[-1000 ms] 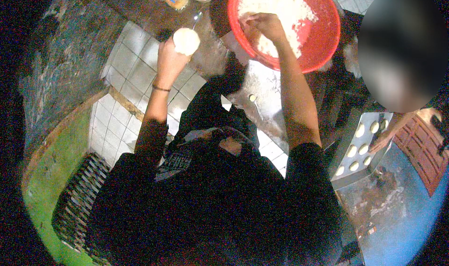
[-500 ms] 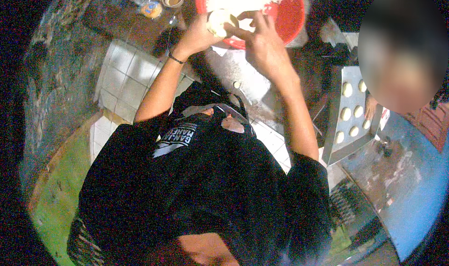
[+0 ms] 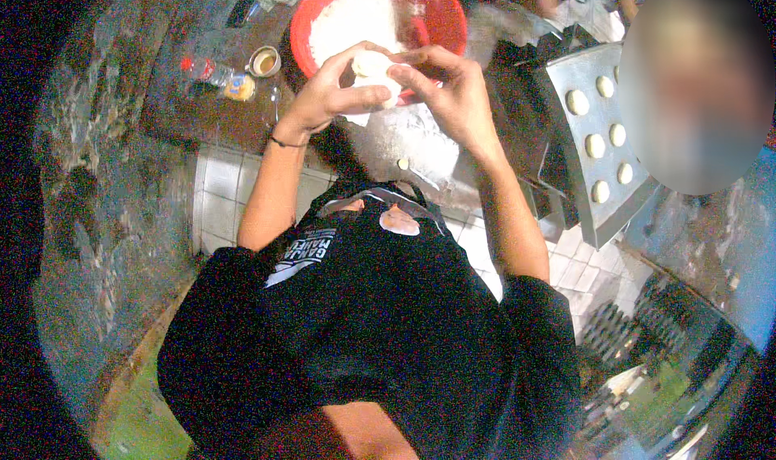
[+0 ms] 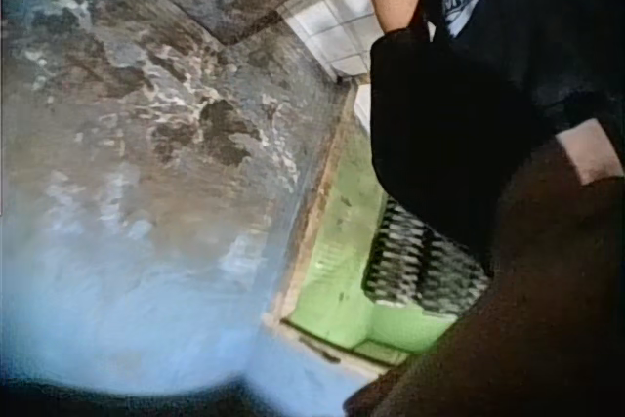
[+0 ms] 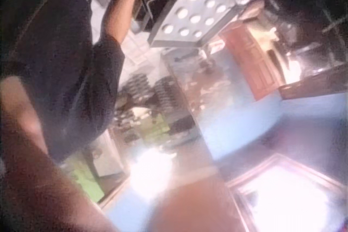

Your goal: The person prepares rounds of dough by hand, adding filling from a bowl, shaping them into spheres, and arranging them on a metal tray.

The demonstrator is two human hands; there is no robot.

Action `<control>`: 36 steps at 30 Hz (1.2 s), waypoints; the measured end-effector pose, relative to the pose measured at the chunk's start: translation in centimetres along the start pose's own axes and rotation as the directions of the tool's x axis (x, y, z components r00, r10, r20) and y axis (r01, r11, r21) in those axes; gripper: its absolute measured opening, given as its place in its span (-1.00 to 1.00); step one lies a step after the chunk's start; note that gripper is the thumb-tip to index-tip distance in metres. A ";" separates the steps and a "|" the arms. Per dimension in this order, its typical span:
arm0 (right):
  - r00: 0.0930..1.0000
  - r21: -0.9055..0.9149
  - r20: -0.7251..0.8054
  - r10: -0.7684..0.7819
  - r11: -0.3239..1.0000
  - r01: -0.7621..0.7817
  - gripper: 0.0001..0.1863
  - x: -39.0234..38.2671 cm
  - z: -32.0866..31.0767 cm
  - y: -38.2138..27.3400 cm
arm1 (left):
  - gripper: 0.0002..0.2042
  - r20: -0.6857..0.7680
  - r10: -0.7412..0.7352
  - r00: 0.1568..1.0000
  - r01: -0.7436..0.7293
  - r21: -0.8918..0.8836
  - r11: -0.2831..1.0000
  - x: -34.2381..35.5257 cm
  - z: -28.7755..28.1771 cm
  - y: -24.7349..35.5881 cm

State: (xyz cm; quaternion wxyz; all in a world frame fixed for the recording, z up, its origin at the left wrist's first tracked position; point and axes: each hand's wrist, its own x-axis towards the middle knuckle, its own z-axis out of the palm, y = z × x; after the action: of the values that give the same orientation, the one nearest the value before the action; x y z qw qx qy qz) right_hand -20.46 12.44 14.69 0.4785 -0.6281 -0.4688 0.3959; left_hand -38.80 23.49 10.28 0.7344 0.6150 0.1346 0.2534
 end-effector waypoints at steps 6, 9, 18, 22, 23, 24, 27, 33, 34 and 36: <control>0.930 -0.406 0.051 -0.365 0.843 0.353 -0.30 -1.5 -0.4 -3.2 | -0.61 -0.116 -0.143 0.983 0.114 -0.225 0.968 -0.2 1.8 -0.5; 0.845 -0.497 0.261 -0.467 0.685 0.533 -0.29 -0.8 -0.8 -4.0 | -0.63 -0.025 -0.137 0.990 0.134 -0.091 0.987 0.1 1.9 -0.7; 0.990 0.166 -0.132 -0.037 0.984 0.059 -0.70 -0.8 -0.3 0.1 | -0.62 -0.130 -0.174 0.976 0.110 -0.394 0.912 -0.7 3.0 2.6; 0.976 0.728 0.031 0.218 0.663 -0.171 -0.69 -2.2 1.0 1.6 | -0.65 -0.367 0.211 0.906 -0.157 0.172 0.973 1.9 4.4 2.1; 0.980 0.769 0.025 0.199 0.622 -0.146 -0.67 -2.8 1.5 2.0 | -0.69 -0.382 0.321 0.867 -0.198 0.328 0.924 2.6 5.2 2.8; 0.983 0.806 0.025 0.183 0.578 -0.128 -0.66 -3.3 2.0 1.8 | -0.70 -0.350 0.245 0.904 -0.227 0.091 0.970 3.4 6.0 2.9; 0.958 0.654 -0.268 0.099 0.749 0.105 -0.57 -4.2 2.0 0.4 | -0.75 -0.205 0.162 0.965 -0.174 -0.044 0.984 4.6 9.5 4.1; 0.877 0.406 -0.481 -0.017 0.882 0.240 -0.65 -5.7 -3.3 1.8 | -0.66 -0.124 0.250 0.960 -0.276 -0.298 0.914 6.6 15.8 2.5; 0.904 0.441 -0.423 -0.059 0.859 0.262 -0.64 -6.2 -4.4 1.7 | -0.62 -0.112 0.267 0.957 -0.288 -0.289 0.913 7.1 16.6 2.6; 0.940 0.500 -0.304 -0.157 0.813 0.298 -0.62 -7.4 -7.4 1.6 | -0.55 -0.088 0.309 0.947 -0.321 -0.278 0.905 8.3 17.7 2.9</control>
State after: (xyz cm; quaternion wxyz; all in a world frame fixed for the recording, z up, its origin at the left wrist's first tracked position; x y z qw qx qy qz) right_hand -14.89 3.44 15.17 0.7344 -0.4518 -0.3471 0.3689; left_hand -23.48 13.51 17.69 0.7627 0.5093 0.0104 0.3985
